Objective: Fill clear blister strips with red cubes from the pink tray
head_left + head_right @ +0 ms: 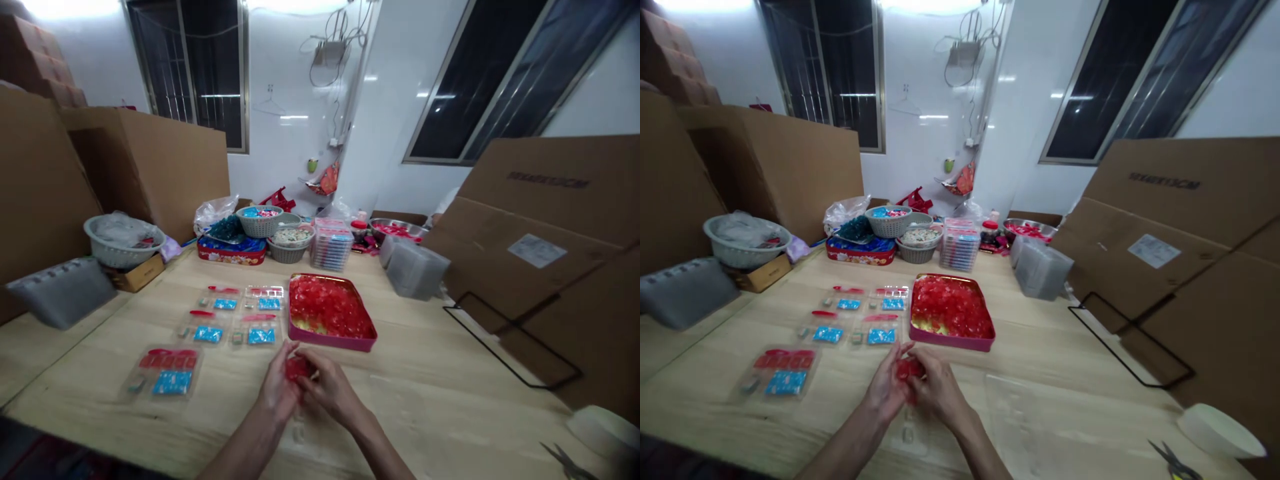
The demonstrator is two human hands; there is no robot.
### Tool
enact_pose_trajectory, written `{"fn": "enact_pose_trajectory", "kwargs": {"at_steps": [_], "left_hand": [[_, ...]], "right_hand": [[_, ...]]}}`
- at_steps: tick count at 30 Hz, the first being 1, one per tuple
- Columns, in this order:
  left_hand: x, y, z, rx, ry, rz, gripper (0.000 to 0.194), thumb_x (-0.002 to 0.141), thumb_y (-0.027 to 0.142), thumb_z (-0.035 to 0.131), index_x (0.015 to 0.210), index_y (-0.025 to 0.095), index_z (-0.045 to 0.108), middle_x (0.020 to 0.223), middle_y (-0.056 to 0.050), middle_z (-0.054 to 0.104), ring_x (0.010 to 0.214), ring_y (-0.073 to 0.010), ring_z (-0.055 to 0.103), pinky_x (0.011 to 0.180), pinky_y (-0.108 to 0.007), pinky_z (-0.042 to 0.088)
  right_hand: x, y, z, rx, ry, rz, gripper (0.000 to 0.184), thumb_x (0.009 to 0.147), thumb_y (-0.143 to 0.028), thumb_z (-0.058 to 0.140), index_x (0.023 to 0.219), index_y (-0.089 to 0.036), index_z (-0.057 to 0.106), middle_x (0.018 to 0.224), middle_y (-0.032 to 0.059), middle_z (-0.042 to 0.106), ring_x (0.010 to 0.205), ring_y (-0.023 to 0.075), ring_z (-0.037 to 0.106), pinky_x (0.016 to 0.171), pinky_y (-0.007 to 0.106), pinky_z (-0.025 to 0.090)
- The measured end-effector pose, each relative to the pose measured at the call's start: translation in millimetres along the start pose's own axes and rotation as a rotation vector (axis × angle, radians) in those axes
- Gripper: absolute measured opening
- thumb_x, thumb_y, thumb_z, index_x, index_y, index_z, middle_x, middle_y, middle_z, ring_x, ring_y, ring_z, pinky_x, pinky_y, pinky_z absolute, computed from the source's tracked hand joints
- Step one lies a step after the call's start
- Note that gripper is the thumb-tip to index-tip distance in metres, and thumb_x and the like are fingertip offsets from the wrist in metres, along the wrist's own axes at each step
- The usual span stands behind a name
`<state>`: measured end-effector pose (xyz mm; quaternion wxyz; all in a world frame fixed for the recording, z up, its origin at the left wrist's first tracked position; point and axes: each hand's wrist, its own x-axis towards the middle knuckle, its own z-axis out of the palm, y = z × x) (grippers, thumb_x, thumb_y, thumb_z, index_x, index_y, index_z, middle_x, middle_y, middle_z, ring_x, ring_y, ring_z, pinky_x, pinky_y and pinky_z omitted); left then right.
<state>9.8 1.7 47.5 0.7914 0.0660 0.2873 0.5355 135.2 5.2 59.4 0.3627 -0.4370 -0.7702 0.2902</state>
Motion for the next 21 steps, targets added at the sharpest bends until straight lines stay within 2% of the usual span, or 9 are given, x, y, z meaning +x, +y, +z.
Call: {"fn": "enact_pose_trajectory", "kwargs": {"at_steps": [2,4,6,9,13,18,21], "left_hand": [[0.6,-3.2,-2.0,0.018,0.049,-0.040,0.015,0.078,0.027,0.062,0.073,0.013,0.060,0.063,-0.002,0.063,0.058,-0.0118,0.060,0.060,-0.023,0.047],[-2.6,-6.3,-8.5,0.068,0.066,-0.083,0.013,0.073,0.021,0.064,0.067,0.011,0.060,0.059,-0.003,0.062,0.055,-0.0116,0.059,0.057,-0.023,0.046],[-9.5,-8.0,-15.4,0.111,0.065,-0.091,0.012,0.066,0.019,0.068,0.068,0.009,0.062,0.060,-0.005,0.064,0.054,-0.0130,0.059,0.054,-0.023,0.044],[-22.4,-6.4,-21.3,0.222,0.045,-0.014,0.020,0.056,0.018,0.074,0.071,0.008,0.066,0.063,-0.007,0.067,0.055,-0.0154,0.060,0.053,-0.026,0.044],[-33.2,0.5,-23.7,0.430,-0.025,0.073,0.021,0.052,0.018,0.075,0.069,0.008,0.068,0.058,-0.007,0.066,0.050,-0.0128,0.057,0.047,-0.021,0.036],[-33.6,5.3,-28.6,0.411,-0.112,0.010,0.025,0.052,0.018,0.080,0.072,0.008,0.068,0.061,-0.006,0.066,0.048,-0.0072,0.052,0.041,-0.016,0.023],[-32.7,4.3,-30.9,0.394,-0.129,-0.018,0.026,0.053,0.021,0.082,0.069,0.007,0.067,0.060,-0.007,0.064,0.047,-0.0052,0.049,0.039,-0.015,0.018]], "right_hand": [[-14.4,-3.1,6.5,0.181,0.010,0.062,0.036,0.070,-0.008,0.056,0.102,-0.021,0.064,0.087,0.0028,0.067,0.074,0.0162,0.060,0.066,0.025,0.046],[-23.9,-0.4,11.8,0.397,0.063,0.159,0.027,0.069,-0.012,0.061,0.094,-0.020,0.067,0.079,0.0019,0.066,0.070,0.0156,0.059,0.066,0.026,0.046],[-30.0,5.3,17.2,0.640,0.113,0.274,0.021,0.065,-0.017,0.070,0.086,-0.018,0.068,0.072,0.0007,0.065,0.067,0.0148,0.059,0.064,0.025,0.047],[-35.1,11.4,25.1,0.933,0.160,0.445,0.027,0.057,-0.023,0.079,0.080,-0.017,0.067,0.067,0.0003,0.066,0.057,0.0128,0.059,0.056,0.024,0.048],[-36.6,7.0,29.9,1.140,0.199,0.595,0.028,0.053,-0.022,0.083,0.072,-0.016,0.063,0.061,-0.0005,0.066,0.049,0.0102,0.059,0.050,0.020,0.048],[-34.7,-3.1,30.0,1.343,0.159,0.626,0.027,0.054,-0.016,0.083,0.069,-0.015,0.060,0.065,-0.0018,0.065,0.052,0.0093,0.063,0.053,0.018,0.051],[-34.9,-4.5,30.7,1.373,0.128,0.619,0.027,0.054,-0.015,0.082,0.070,-0.015,0.060,0.066,-0.0019,0.065,0.054,0.0088,0.063,0.054,0.017,0.051]]}}
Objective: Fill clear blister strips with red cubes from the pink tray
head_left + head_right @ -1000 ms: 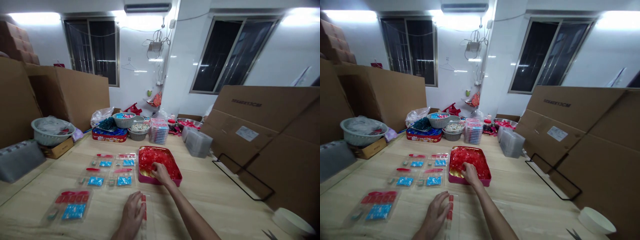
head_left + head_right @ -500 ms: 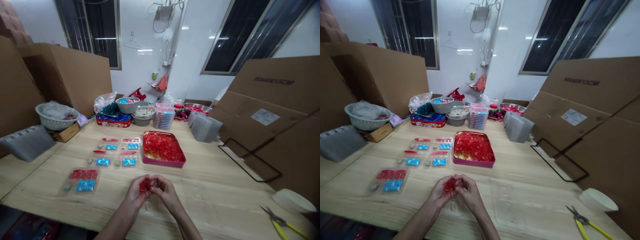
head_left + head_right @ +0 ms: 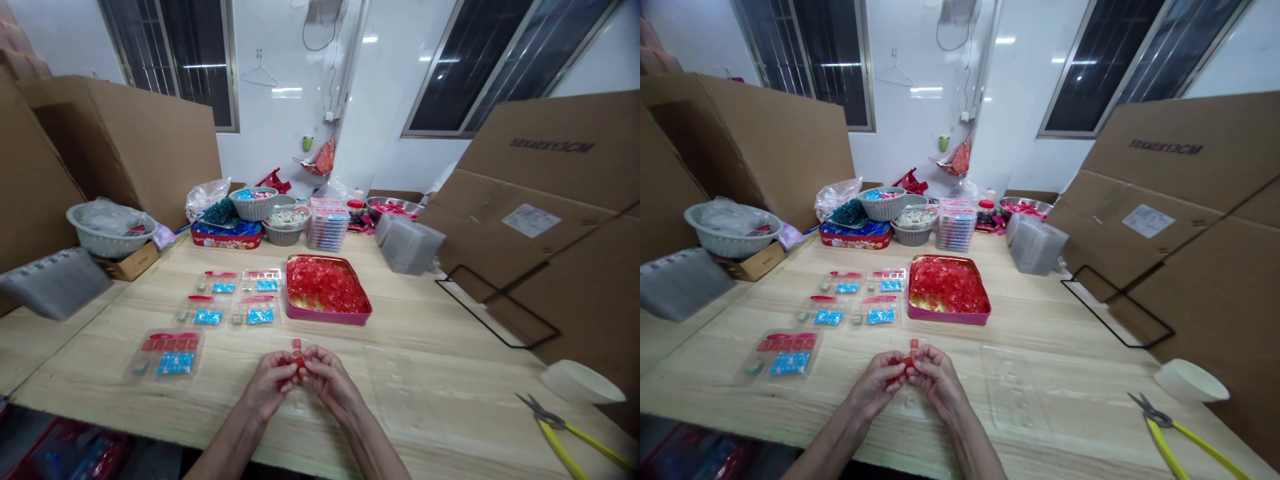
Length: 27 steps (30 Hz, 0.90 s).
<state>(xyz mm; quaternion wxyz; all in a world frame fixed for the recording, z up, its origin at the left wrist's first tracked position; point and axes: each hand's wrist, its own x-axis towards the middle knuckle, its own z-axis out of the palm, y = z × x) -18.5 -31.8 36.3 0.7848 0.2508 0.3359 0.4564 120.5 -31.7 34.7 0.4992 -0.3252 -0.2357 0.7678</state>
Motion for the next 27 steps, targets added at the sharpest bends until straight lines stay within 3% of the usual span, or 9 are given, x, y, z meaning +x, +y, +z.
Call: {"fn": "enact_pose_trajectory", "kwargs": {"at_steps": [10,20,27], "left_hand": [[0.3,0.3,-0.2,0.021,0.051,0.030,0.026,0.047,0.018,0.079,0.057,0.012,0.055,0.050,0.001,0.056,0.042,-0.0046,0.045,0.039,-0.016,0.019],[1.4,-2.7,-6.5,0.032,0.023,-0.012,0.027,0.049,0.018,0.078,0.064,0.013,0.056,0.050,0.003,0.055,0.039,-0.0021,0.040,0.037,-0.015,0.014],[-4.4,4.0,0.2,0.123,-0.004,0.022,0.023,0.051,0.013,0.075,0.066,0.013,0.058,0.055,0.002,0.059,0.038,-0.0024,0.040,0.037,-0.016,0.018]], "right_hand": [[-4.3,3.2,-7.4,-0.277,0.047,-0.116,0.030,0.054,-0.025,0.082,0.066,-0.015,0.056,0.052,-0.0020,0.063,0.044,0.0092,0.055,0.043,0.017,0.040],[-5.0,7.6,-12.6,-0.250,0.069,-0.088,0.029,0.052,-0.023,0.081,0.064,-0.016,0.055,0.049,-0.0043,0.059,0.040,0.0081,0.052,0.042,0.018,0.040],[-10.1,-0.9,-7.4,-0.343,0.049,-0.175,0.027,0.056,-0.025,0.079,0.066,-0.016,0.056,0.056,-0.0039,0.060,0.045,0.0085,0.054,0.046,0.019,0.043]]}}
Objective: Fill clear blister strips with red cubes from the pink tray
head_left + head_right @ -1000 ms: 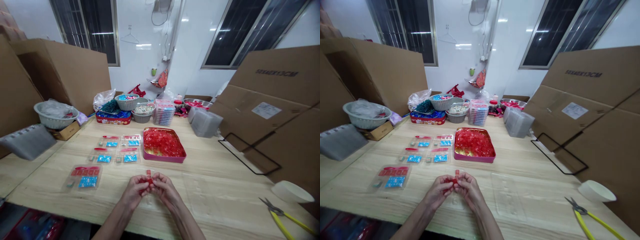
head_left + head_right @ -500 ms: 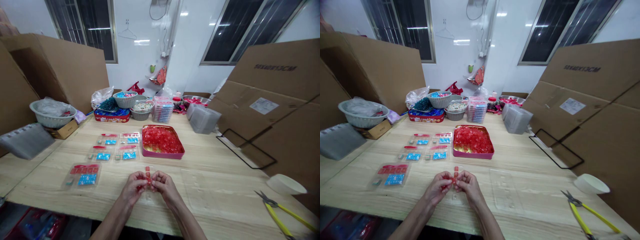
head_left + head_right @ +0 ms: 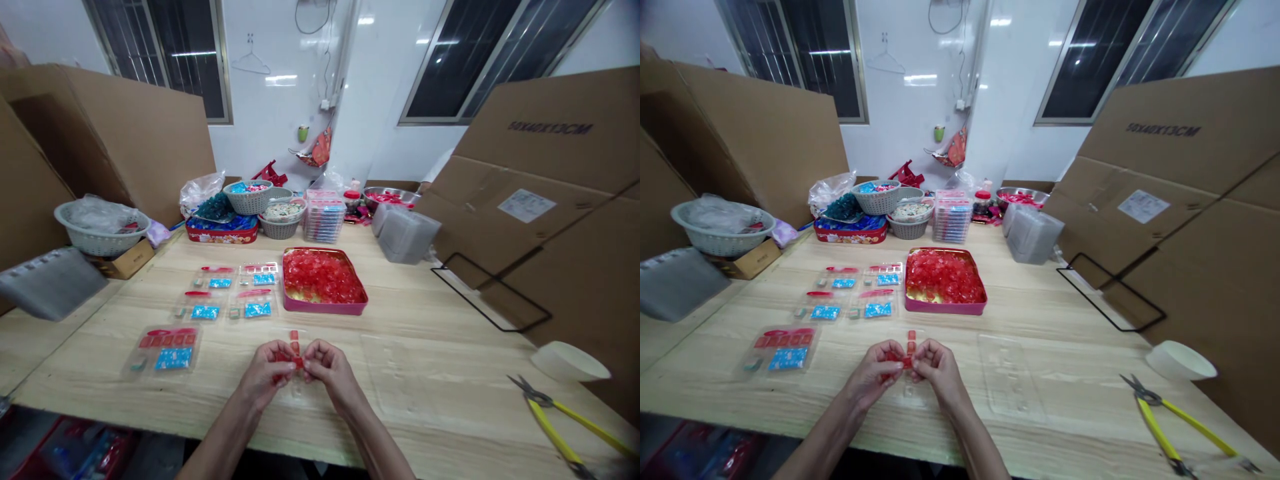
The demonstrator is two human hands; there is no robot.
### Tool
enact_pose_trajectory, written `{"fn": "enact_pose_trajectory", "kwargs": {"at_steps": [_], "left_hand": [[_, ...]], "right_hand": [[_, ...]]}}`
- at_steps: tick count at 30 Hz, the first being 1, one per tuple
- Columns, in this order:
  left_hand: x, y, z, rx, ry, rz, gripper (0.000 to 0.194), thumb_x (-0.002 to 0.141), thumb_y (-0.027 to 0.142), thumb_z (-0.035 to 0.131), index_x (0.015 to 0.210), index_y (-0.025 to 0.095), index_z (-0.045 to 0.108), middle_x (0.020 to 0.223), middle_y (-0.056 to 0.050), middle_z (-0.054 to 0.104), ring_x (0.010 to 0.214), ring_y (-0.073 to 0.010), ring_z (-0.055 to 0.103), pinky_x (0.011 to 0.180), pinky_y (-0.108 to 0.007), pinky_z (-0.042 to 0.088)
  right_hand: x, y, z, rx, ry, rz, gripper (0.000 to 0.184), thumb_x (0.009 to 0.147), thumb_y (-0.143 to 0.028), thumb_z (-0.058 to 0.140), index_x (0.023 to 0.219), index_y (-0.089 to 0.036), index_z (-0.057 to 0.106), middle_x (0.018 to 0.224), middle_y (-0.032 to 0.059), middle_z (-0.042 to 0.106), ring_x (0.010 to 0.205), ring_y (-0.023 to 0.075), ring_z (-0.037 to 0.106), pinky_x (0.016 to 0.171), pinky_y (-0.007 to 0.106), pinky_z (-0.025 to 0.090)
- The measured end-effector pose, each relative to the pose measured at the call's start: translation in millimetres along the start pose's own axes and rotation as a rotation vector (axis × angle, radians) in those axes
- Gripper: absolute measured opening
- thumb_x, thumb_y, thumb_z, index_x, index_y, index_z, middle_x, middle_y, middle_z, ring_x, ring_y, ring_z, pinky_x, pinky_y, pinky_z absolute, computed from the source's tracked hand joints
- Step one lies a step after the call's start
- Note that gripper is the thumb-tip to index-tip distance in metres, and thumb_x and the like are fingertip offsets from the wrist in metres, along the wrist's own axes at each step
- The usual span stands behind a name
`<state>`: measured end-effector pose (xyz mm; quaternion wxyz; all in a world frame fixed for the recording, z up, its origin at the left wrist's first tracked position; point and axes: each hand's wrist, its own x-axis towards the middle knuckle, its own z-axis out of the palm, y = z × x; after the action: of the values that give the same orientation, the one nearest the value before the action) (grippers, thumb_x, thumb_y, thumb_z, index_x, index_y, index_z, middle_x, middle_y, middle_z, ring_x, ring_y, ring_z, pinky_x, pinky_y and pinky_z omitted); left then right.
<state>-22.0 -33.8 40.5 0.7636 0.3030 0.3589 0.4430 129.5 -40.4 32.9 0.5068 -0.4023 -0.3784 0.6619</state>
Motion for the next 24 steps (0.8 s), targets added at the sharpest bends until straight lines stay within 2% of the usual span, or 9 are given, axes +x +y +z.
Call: {"fn": "enact_pose_trajectory", "kwargs": {"at_steps": [4,11,17,24], "left_hand": [[-2.8,2.5,4.8,0.023,0.003,0.027,0.022,0.052,0.011,0.073,0.066,0.014,0.056,0.055,0.003,0.058,0.035,-0.0015,0.035,0.036,-0.018,0.014],[-4.4,2.2,6.1,-0.061,-0.080,0.010,0.023,0.050,0.009,0.072,0.066,0.013,0.056,0.056,0.004,0.056,0.035,-0.0003,0.031,0.036,-0.018,0.011],[-4.4,1.5,6.7,0.071,-0.011,0.052,0.024,0.047,0.008,0.072,0.070,0.012,0.064,0.056,0.000,0.062,0.038,-0.0028,0.038,0.039,-0.018,0.016],[-5.9,5.4,-0.5,0.088,-0.150,-0.109,0.018,0.049,0.011,0.072,0.066,0.010,0.069,0.057,-0.005,0.066,0.035,-0.0012,0.035,0.039,-0.020,0.012]], "right_hand": [[-3.7,-4.5,5.8,-0.020,-0.032,-0.024,0.024,0.059,-0.024,0.078,0.066,-0.016,0.056,0.056,-0.0040,0.060,0.045,0.0084,0.053,0.047,0.019,0.043],[-6.7,-2.0,6.4,0.019,-0.048,-0.078,0.024,0.061,-0.024,0.078,0.068,-0.017,0.056,0.063,-0.0031,0.062,0.048,0.0085,0.055,0.048,0.019,0.044],[-11.4,-9.0,5.5,-0.061,-0.067,-0.162,0.021,0.067,-0.026,0.076,0.071,-0.017,0.057,0.061,-0.0032,0.060,0.053,0.0097,0.058,0.055,0.021,0.046],[-14.2,-6.7,6.4,-0.065,-0.082,-0.155,0.021,0.068,-0.027,0.076,0.071,-0.017,0.057,0.062,-0.0034,0.059,0.055,0.0095,0.056,0.055,0.021,0.046]]}}
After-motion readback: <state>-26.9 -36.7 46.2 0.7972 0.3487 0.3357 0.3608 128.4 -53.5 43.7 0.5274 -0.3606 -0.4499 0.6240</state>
